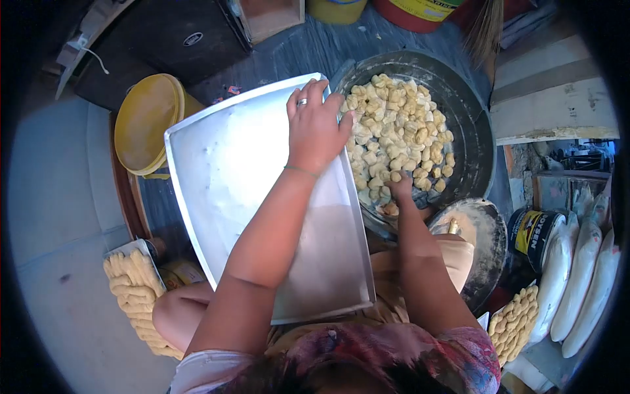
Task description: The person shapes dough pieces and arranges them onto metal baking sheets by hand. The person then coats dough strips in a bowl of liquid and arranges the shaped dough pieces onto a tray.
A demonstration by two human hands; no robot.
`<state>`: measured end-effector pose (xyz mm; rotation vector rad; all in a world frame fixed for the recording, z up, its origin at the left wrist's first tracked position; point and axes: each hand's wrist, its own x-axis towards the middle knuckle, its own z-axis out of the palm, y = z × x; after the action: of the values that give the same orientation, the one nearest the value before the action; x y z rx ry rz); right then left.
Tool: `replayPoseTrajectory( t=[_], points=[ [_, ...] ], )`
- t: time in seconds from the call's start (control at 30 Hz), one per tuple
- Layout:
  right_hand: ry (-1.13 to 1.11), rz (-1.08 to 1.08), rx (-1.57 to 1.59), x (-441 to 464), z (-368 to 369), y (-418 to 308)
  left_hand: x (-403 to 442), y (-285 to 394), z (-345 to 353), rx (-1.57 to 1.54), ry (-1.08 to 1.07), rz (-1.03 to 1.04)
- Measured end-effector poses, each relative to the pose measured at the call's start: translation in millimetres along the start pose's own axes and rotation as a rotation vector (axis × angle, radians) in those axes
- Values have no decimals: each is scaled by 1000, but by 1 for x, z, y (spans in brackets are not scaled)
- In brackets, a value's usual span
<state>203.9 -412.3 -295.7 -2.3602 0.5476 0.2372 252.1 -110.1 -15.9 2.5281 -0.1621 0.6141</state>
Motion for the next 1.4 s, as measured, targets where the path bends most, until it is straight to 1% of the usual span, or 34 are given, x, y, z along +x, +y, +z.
replayPoseTrajectory(
  t=[0.07, 0.1, 0.13, 0.2, 0.23, 0.27, 0.33, 0.37, 0.4, 0.43, 0.47, 0.53, 0.57, 0.6, 0.67, 0.73, 0.77, 0.87, 0.9, 1.0, 1.1, 1.2, 1.23, 1.27, 1.33, 1.37, 1.4],
  points=[
    [-37, 39, 218, 1, -14, -2, 0, -1, 2, -22, 17, -7],
    [-41, -17, 180, 3, -24, -8, 1, -2, 2, -31, 29, -16],
    [-15, 32, 303, 0, -39, -27, 2, -2, -2, -126, 41, -46],
    [22, 148, 550, -32, -90, -97, 0, -2, -8, -315, 47, -106],
    [8, 26, 667, -34, -104, -110, -1, -9, -6, -387, 92, -109],
    [-6, -96, 786, -38, -118, -123, -2, -16, -7, -586, 86, -178],
    [-101, -317, 1008, -82, -158, -183, -6, -28, -11, -989, 64, -314],
    [-190, -369, 1021, -109, -179, -210, -13, -33, -20, -1000, 71, -346],
    [-275, -424, 1033, -132, -193, -232, -19, -26, -45, -790, 94, -247],
    [-318, -555, 1015, -149, -199, -246, -28, -27, -62, -528, 121, -184],
    [-359, -682, 994, -163, -200, -256, -40, -36, -70, -364, 137, -206],
    [-457, -858, 986, -189, -185, -277, -74, -50, -84, -119, 157, -220],
    [-485, -987, 914, -197, -171, -284, -92, -64, -90, -35, 128, -250],
    [-510, -1113, 838, -200, -152, -289, -115, -85, -84, -151, 215, -219],
    [-655, -1188, 577, -196, -91, -283, -135, -82, -93, -1012, 441, -508],
    [-499, -1047, 335, -226, -86, -285, -137, -81, -108, -1125, 390, -532],
    [-555, -1051, 231, -233, -93, -290, -132, -78, -112, -1185, 373, -536],
    [-351, -1119, 109, -248, -88, -286, -130, -54, -118, -846, 238, -588],
    [-321, -1161, 80, -247, -88, -285, -131, -57, -113, -781, 221, -562],
    [-650, -1101, 289, -233, -96, -284, -134, -67, -107, -829, 221, -547],
    [-579, -1194, 537, -216, -94, -283, -134, -65, -108, -826, 231, -508],
    [-494, -1163, 357, -208, -92, -289, -134, -66, -108, -774, 217, -509],
    [-381, -1175, 363, -219, -84, -291, -135, -67, -108, -744, 209, -509],
    [-413, -1230, 295, -227, -83, -292, -135, -67, -108, -714, 202, -505],
    [-812, -1311, 82, -236, -94, -297, -134, -67, -108, -681, 201, -494],
    [-987, -1426, 108, -232, -100, -300, -135, -67, -107, -678, 208, -488],
    [-1120, -1345, 250, -222, -102, -300, -137, -66, -107, -674, 213, -484]
  ],
)
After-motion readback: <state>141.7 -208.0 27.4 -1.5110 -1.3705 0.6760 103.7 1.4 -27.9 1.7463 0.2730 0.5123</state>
